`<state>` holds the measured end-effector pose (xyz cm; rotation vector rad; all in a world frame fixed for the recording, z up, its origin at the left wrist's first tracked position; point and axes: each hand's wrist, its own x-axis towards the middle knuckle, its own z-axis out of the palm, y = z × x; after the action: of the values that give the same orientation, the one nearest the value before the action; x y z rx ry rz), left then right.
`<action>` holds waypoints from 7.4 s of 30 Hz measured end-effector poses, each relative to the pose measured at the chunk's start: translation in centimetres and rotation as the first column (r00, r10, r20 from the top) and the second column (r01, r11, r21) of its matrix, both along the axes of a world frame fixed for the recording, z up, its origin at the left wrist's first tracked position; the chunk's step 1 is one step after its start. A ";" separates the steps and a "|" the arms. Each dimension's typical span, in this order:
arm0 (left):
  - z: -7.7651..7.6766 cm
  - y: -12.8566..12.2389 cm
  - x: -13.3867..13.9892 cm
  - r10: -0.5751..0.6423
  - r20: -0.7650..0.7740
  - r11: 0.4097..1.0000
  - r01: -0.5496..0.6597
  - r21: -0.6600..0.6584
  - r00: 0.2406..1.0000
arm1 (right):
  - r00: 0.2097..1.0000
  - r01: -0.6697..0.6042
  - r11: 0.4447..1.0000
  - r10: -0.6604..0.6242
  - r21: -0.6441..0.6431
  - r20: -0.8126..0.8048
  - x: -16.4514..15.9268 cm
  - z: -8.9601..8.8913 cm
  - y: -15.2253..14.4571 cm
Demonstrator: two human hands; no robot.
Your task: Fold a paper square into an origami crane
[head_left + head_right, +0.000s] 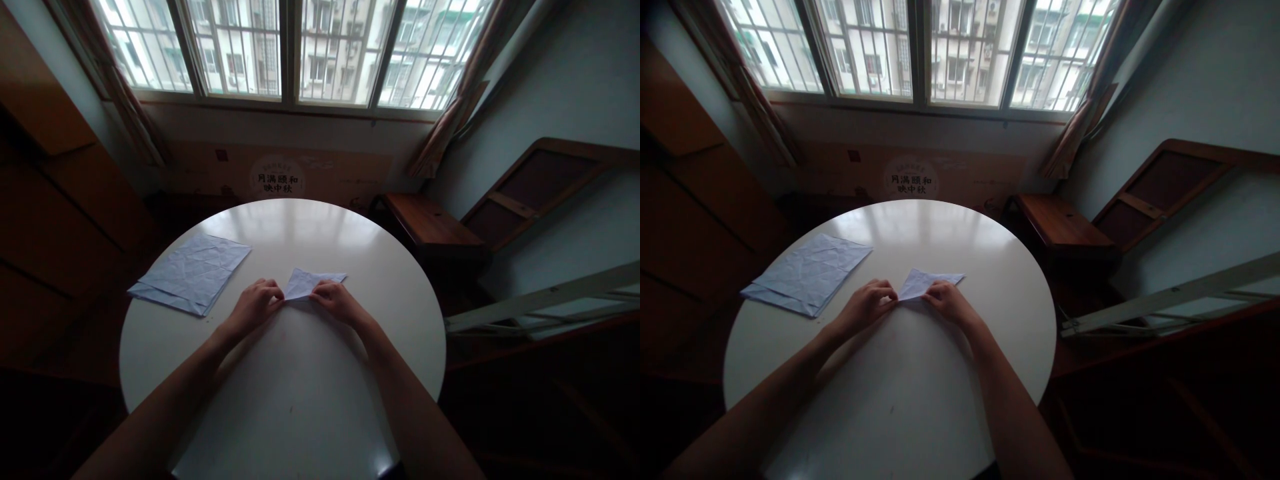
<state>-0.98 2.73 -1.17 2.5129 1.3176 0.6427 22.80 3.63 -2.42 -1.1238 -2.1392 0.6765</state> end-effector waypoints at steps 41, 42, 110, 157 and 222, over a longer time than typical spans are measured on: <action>-0.4 0.8 -0.1 -0.064 0.015 0.997 0.064 -0.030 0.998 | 0.983 0.126 0.989 -0.135 0.084 0.123 -1.6 -0.9 -0.2; -0.4 0.9 -0.3 -0.065 0.023 0.998 0.066 -0.026 0.998 | 0.980 0.142 0.987 -0.152 0.081 0.131 -1.7 -0.8 -0.4; -1.9 -0.3 0.7 -0.009 -0.175 0.996 0.025 0.087 0.984 | 0.842 0.337 0.923 -0.383 0.184 0.379 -2.0 0.3 -1.6; -2.3 -0.6 1.2 0.010 -0.155 0.996 0.005 0.094 0.988 | 0.943 0.243 0.932 -0.292 0.270 0.160 -2.0 0.5 -1.5; -0.4 -0.6 0.9 -0.228 -0.042 0.974 0.228 -0.019 0.973 | 0.990 -0.059 0.986 0.039 0.153 0.135 -1.6 -0.9 -0.7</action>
<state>-0.11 2.10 -1.60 2.6275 1.0198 0.5291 21.23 2.88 -3.28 -1.0597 -2.2943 0.4570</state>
